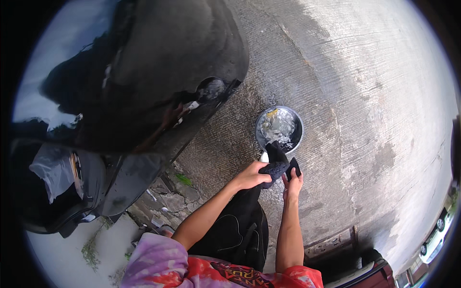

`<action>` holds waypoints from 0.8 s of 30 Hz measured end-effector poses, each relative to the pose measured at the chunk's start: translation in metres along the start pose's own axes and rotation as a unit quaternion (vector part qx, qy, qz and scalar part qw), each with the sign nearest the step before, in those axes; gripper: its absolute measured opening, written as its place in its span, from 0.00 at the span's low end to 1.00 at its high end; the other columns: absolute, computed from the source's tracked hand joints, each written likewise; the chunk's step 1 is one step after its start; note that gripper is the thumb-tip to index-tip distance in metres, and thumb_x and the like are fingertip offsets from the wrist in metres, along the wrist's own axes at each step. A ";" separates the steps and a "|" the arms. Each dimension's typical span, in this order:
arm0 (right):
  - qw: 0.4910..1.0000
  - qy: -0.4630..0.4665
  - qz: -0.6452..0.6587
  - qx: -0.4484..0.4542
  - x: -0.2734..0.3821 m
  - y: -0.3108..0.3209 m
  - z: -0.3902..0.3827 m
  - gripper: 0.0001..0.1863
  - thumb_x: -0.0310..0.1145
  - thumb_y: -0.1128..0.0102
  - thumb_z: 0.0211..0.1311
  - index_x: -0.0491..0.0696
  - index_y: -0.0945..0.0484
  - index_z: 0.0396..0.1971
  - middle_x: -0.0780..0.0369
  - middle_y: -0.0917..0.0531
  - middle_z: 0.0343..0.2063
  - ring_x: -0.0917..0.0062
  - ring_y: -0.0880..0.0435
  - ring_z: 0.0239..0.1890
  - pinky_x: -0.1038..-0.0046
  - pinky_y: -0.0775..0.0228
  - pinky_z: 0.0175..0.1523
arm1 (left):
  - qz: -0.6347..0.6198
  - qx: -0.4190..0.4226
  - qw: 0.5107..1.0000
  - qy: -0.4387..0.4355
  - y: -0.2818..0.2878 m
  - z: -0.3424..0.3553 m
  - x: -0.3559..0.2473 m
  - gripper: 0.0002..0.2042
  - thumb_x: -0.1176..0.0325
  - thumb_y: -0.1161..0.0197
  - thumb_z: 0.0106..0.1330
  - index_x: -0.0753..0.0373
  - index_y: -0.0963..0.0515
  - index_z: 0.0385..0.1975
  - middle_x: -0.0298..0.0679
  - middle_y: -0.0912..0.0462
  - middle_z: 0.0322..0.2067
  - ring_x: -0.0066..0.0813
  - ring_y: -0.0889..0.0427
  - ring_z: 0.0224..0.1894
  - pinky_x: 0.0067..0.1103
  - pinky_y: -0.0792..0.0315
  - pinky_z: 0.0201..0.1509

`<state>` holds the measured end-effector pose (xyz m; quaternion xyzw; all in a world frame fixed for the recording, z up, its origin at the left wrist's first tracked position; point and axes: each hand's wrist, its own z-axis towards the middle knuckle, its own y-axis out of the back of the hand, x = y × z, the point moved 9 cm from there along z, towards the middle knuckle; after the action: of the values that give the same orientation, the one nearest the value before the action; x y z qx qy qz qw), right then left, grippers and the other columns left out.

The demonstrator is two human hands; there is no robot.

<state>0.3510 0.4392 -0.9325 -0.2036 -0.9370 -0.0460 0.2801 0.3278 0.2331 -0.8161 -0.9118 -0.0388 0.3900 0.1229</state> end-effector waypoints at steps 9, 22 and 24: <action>0.887 0.379 -0.095 0.248 0.086 -0.202 -0.254 0.08 0.33 0.53 0.71 0.44 0.30 0.42 0.53 0.17 0.47 0.64 0.17 0.49 0.65 0.27 0.57 | -0.318 -0.172 0.909 -0.208 0.044 -0.174 -0.056 0.35 0.59 0.30 0.69 0.63 0.38 0.71 0.43 0.29 0.65 0.34 0.29 0.66 0.29 0.34 0.71; 0.930 0.279 -0.186 0.151 -0.018 -0.061 -0.221 0.11 0.21 0.42 0.70 0.49 0.35 0.34 0.70 0.31 0.29 0.88 0.35 0.28 0.81 0.40 0.33 | 0.034 -0.601 0.611 -0.514 0.116 -0.298 -0.300 0.24 0.66 0.34 0.67 0.75 0.33 0.56 0.72 0.28 0.54 0.74 0.33 0.63 0.51 0.45 0.73; 0.930 0.254 -0.239 0.114 -0.062 -0.003 -0.198 0.10 0.20 0.41 0.69 0.48 0.34 0.34 0.68 0.29 0.28 0.84 0.32 0.29 0.77 0.36 0.36 | 0.137 -0.591 0.490 -0.627 0.094 -0.323 -0.350 0.21 0.72 0.31 0.61 0.69 0.30 0.51 0.61 0.29 0.46 0.63 0.25 0.51 0.45 0.28 0.54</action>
<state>0.4970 0.3752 -0.7999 0.0785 -0.8546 -0.0544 0.5105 0.3157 0.0216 -0.3799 -0.2802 -0.2015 0.7561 -0.5560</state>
